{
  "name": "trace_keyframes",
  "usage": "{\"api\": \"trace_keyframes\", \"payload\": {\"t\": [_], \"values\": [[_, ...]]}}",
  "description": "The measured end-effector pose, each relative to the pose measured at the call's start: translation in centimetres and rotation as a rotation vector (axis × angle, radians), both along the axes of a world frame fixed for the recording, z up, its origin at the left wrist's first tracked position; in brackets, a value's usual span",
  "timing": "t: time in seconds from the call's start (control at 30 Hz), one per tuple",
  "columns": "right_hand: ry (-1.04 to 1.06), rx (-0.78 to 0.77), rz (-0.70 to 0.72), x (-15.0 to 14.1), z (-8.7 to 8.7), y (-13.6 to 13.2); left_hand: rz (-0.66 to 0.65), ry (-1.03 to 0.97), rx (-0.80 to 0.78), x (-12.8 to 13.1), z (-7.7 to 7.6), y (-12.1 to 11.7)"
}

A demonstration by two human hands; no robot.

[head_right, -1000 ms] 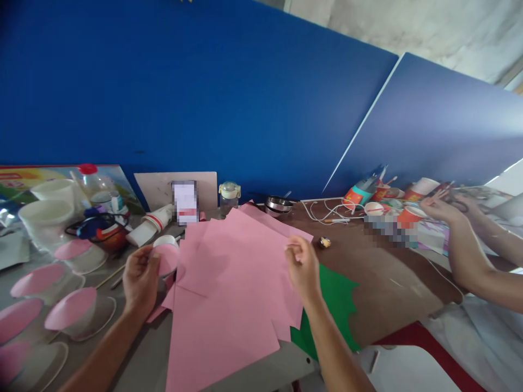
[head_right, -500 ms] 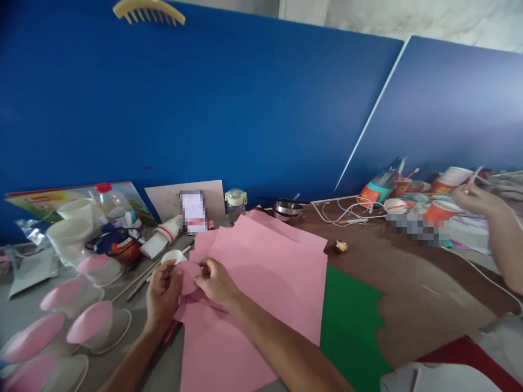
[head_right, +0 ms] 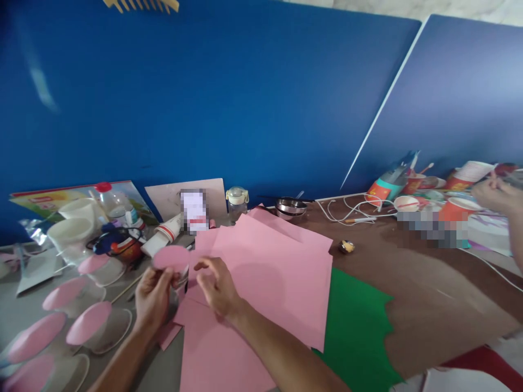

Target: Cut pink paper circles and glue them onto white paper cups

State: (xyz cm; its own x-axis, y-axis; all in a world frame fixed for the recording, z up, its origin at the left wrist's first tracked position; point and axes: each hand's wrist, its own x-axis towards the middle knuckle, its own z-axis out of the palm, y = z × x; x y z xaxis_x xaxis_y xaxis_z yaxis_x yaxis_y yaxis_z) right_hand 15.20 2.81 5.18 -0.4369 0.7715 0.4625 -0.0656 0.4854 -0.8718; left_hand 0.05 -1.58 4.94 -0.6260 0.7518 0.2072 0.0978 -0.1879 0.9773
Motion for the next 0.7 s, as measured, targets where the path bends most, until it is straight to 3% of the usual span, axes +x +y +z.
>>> {"api": "trace_keyframes", "payload": {"t": [0.1, 0.23, 0.53, 0.7], "values": [[-0.261, 0.385, 0.164, -0.4, -0.2, -0.8, 0.201, -0.076, 0.098, -0.7, 0.3, 0.1], [-0.519, 0.640, 0.268, -1.1, -1.0, -1.6, 0.203, 0.000, 0.057, -0.5, 0.5, -0.1], [-0.616, 0.734, 0.122, -1.0, -1.0, -1.0, 0.150, 0.179, -0.028, -0.2, 0.2, -0.4], [-0.586, 0.655, 0.055, -0.5, -0.3, -1.0, 0.072, 0.252, -0.049, 0.5, 0.0, -0.7]]}}
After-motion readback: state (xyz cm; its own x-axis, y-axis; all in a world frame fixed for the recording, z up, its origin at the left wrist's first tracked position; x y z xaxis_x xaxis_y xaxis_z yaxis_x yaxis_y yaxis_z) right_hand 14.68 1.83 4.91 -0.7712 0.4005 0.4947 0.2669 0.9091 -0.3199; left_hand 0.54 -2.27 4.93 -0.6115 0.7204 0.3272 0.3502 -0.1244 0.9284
